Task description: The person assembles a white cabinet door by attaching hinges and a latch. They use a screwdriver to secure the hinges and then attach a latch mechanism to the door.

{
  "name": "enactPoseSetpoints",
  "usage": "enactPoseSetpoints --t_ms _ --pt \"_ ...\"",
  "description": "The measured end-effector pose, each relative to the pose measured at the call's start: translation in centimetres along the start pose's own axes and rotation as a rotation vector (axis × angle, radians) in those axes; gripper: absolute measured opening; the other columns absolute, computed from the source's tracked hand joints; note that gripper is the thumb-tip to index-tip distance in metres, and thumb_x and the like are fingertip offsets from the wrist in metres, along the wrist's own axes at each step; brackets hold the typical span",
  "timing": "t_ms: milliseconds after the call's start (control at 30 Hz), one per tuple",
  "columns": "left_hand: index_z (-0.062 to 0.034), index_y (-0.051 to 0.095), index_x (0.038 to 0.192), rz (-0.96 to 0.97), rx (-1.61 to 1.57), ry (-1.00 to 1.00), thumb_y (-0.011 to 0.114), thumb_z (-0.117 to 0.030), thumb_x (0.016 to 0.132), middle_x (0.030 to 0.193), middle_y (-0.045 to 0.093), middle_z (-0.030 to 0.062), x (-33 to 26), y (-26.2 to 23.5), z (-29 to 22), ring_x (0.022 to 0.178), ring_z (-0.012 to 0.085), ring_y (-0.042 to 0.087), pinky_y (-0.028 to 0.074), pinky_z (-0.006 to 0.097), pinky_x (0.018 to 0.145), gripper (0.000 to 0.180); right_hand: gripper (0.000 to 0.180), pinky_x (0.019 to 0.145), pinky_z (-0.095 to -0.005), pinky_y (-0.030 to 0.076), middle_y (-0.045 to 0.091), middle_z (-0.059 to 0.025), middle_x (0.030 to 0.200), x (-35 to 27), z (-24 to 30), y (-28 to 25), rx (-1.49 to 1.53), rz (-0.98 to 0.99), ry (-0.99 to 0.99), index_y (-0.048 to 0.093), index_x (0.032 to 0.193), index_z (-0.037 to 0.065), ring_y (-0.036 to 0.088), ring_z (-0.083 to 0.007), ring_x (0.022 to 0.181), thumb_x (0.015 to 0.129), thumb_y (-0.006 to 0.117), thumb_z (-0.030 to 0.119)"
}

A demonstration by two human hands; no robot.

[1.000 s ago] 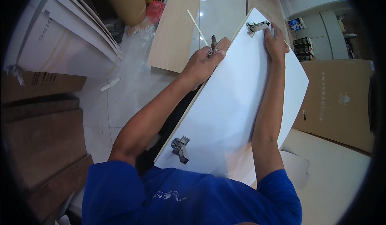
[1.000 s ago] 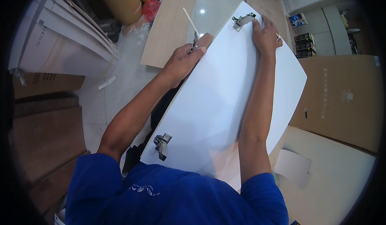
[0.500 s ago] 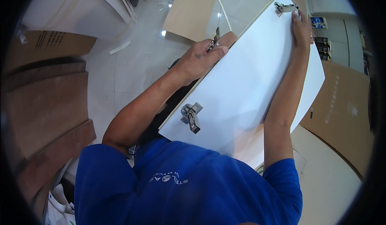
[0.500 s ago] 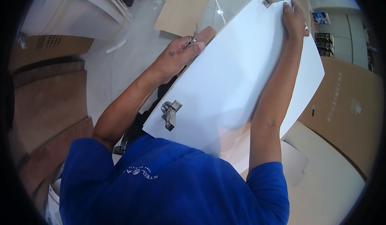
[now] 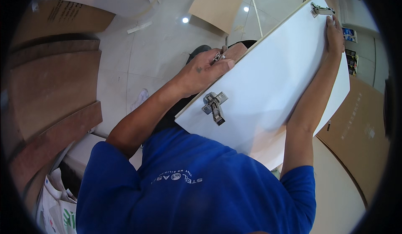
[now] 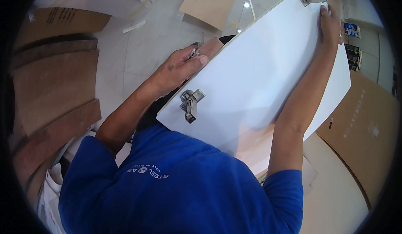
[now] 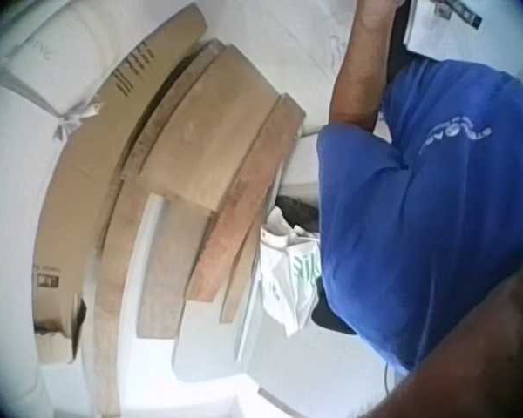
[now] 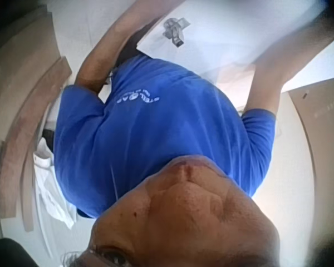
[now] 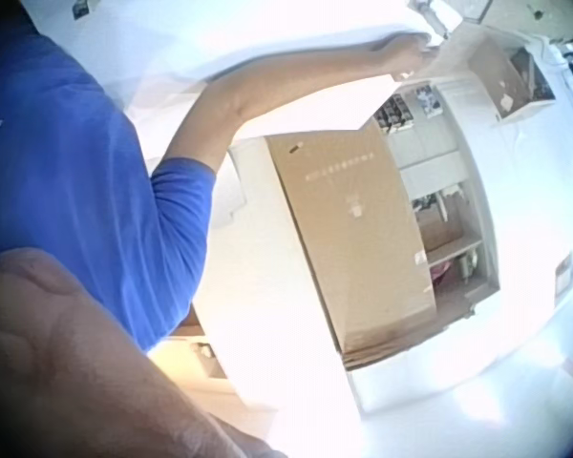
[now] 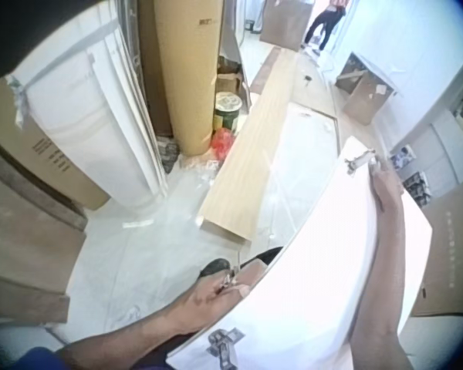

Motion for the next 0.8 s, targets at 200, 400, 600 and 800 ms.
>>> enactPoseSetpoints --t_ms 200,400,600,800 --pt "0.0058 0.062 0.115 -0.021 0.092 -0.004 0.065 -0.044 0.102 0.087 0.061 0.0057 -4.3 -1.3 1.8 0.082 0.012 0.054 0.046 0.03 0.072 0.052 0.061 0.115 -0.0736 0.012 0.057 -0.0095 0.154 2.2 -2.8 1.1 -0.039 0.044 0.026 0.054 0.152 0.037 0.047 -0.0354 0.147 0.098 0.051 0.063" --pt "0.0047 0.059 0.128 0.021 0.124 -0.129 0.065 -0.046 0.103 0.096 0.064 0.0096 -8.7 -2.6 2.2 0.091 0.0136 0.059 0.05 0.031 0.079 0.057 0.062 0.118 -0.0696 0.013 0.057 -0.0099 0.154 4.1 -4.7 2.3 0.131 0.091 0.014 0.052 0.154 0.036 0.048 -0.0346 0.146 0.098 0.05 0.063" --pt "0.004 0.059 0.129 0.027 0.077 -0.097 0.064 -0.043 0.103 0.101 0.066 0.0119 -10.0 -2.8 2.2 0.095 0.015 0.061 0.051 0.032 0.082 0.053 0.063 0.116 -0.0738 0.012 0.055 -0.0102 0.156 4.2 -4.3 2.3 0.048 0.076 -0.007 0.05 0.155 0.036 0.046 -0.0361 0.147 0.098 0.049 0.063" --pt "0.0017 0.06 0.122 0.016 0.012 -0.217 0.064 -0.041 0.103 0.088 0.063 0.0058 -12.3 -3.1 3.1 0.081 0.0105 0.058 0.049 0.029 0.073 0.047 0.065 0.115 -0.0772 0.009 0.054 -0.0107 0.156 3.4 -5.1 2.4 0.011 0.073 -0.023 0.051 0.155 0.036 0.044 -0.0388 0.148 0.097 0.048 0.066"
Point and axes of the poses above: each hand's wrist, its own x-axis towards the middle knuckle, its own y-axis out of the palm, z = x × y, the point moved 1 cm from there along x, towards the middle knuckle
